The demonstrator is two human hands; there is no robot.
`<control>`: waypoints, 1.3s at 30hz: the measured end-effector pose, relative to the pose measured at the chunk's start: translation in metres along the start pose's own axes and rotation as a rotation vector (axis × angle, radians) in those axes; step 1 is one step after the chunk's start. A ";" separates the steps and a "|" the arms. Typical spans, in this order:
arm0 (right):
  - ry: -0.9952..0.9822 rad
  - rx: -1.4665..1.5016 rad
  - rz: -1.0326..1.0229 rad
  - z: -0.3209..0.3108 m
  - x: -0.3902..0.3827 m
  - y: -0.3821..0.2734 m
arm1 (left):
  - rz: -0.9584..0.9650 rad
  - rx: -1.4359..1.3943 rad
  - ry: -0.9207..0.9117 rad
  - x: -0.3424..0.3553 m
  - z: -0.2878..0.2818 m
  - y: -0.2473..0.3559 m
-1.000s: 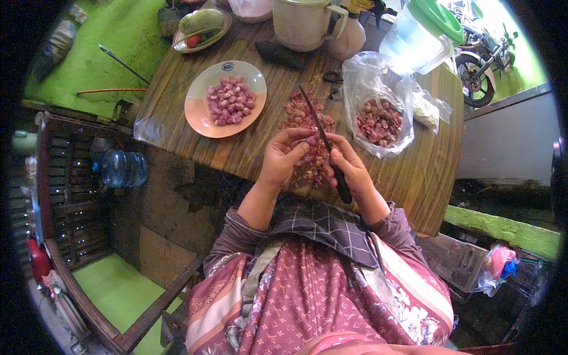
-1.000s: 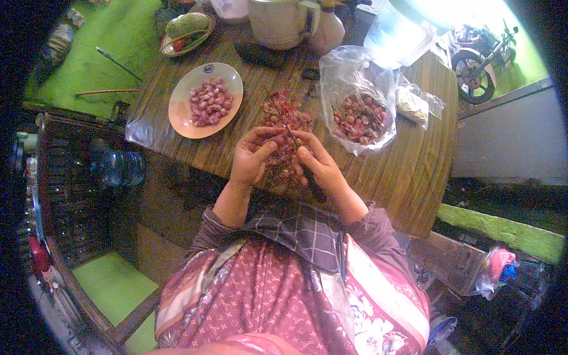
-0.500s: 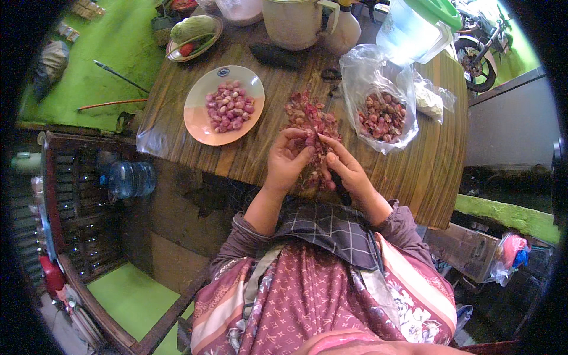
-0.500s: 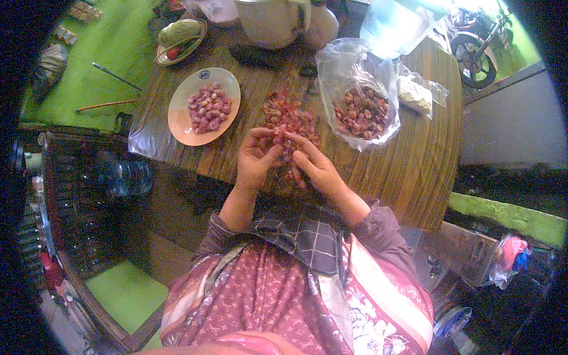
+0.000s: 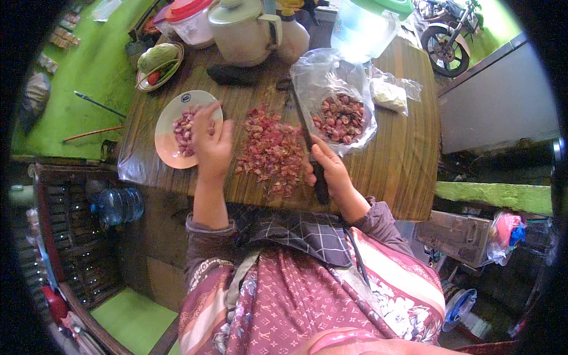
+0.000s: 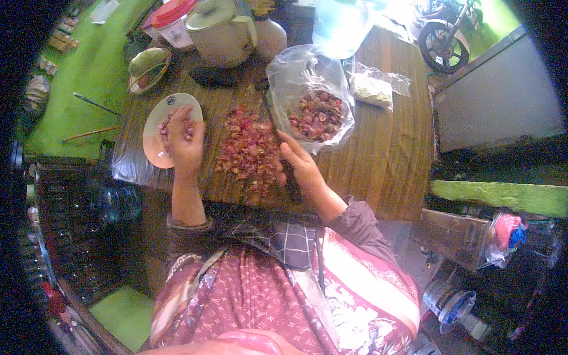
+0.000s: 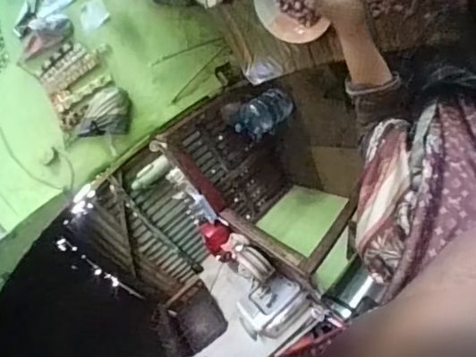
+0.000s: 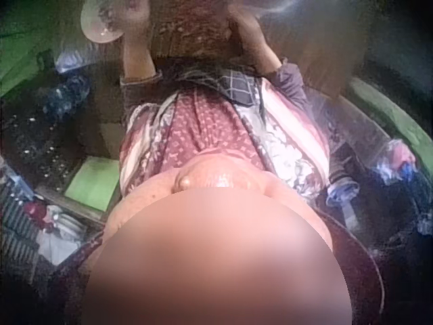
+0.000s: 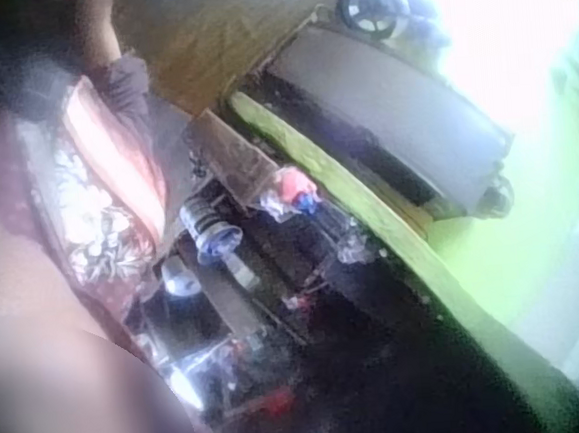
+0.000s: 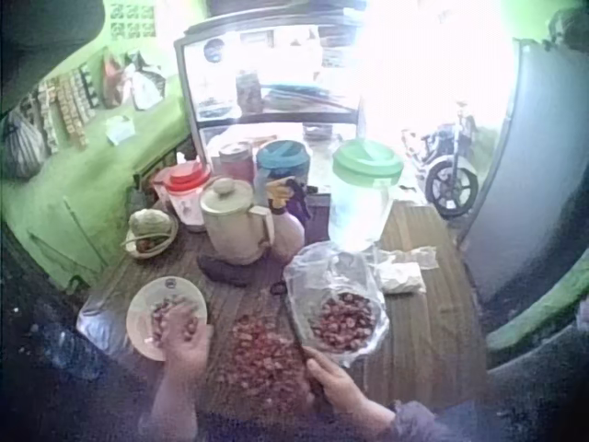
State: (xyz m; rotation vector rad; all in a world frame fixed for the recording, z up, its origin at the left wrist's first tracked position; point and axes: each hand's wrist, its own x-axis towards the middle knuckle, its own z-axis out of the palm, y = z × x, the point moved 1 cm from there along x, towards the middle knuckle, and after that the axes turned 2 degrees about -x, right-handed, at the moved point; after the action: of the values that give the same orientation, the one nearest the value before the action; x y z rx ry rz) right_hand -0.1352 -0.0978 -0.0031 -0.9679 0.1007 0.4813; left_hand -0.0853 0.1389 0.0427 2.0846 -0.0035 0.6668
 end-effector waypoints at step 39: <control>-0.293 -0.752 -0.185 0.049 0.005 -0.015 | -0.488 -1.307 -0.145 -0.065 0.019 0.024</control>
State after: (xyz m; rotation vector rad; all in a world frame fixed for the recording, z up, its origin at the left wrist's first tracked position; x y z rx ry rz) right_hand -0.1301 -0.0634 0.0351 -1.6085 -0.4625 0.4918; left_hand -0.1379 0.0947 0.0233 0.7998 -0.0089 0.0957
